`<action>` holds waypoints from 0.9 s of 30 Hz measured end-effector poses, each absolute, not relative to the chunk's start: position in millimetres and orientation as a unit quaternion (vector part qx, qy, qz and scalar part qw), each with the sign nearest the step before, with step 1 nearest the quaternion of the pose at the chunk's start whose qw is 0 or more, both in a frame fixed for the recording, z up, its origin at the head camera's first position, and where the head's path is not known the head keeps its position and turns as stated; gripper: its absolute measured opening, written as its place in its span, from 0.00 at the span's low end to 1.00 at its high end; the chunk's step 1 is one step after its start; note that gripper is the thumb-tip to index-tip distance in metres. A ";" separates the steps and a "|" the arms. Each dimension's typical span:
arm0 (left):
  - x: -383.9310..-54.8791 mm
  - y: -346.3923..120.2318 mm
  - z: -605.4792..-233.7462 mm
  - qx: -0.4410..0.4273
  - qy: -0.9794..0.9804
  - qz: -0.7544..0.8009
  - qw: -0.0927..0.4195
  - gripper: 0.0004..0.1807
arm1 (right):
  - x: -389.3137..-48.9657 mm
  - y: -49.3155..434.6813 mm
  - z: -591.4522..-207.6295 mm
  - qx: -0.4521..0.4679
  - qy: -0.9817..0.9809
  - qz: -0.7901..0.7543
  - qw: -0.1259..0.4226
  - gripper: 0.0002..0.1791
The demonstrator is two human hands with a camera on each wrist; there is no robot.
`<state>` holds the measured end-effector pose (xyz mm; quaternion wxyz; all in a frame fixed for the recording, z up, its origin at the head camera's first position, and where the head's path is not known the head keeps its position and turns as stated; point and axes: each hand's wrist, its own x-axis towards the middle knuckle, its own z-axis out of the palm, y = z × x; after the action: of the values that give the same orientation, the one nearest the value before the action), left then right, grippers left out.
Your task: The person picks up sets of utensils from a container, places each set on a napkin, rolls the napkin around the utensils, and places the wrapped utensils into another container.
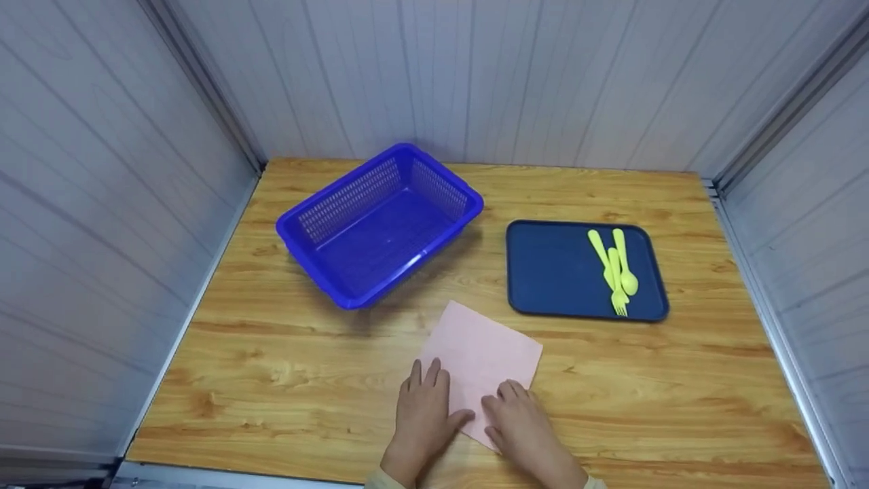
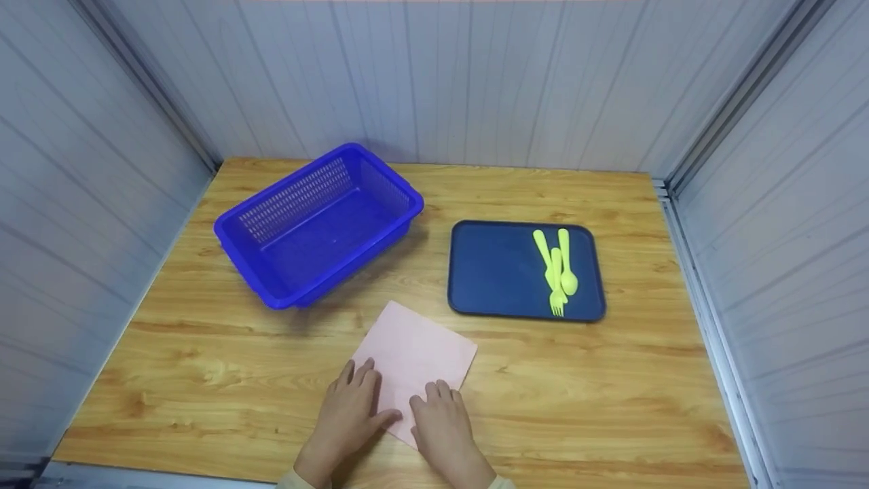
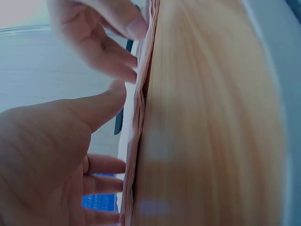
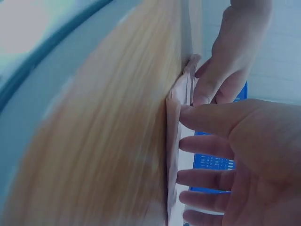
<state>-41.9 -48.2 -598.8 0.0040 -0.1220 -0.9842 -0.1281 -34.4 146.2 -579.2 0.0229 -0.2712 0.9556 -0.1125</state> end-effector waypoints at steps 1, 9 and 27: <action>-42.7 -47.7 -599.3 -0.126 -0.983 -0.132 0.004 0.45 | -36.2 147.5 -579.2 -0.267 0.956 -0.122 0.028 0.21; -62.8 -58.0 -589.9 -0.134 -0.974 -0.158 -0.087 0.47 | -62.4 158.8 -580.5 -0.226 0.959 -0.129 0.108 0.45; -79.8 -70.0 -590.5 -0.133 -0.971 -0.184 -0.069 0.50 | -95.5 176.2 -581.0 -0.235 0.952 -0.187 0.060 0.28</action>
<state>-79.8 -70.0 -590.5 -0.0693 -0.1334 -0.9714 -0.1837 -95.5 176.2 -581.0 0.0597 -0.2346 0.9521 -0.1870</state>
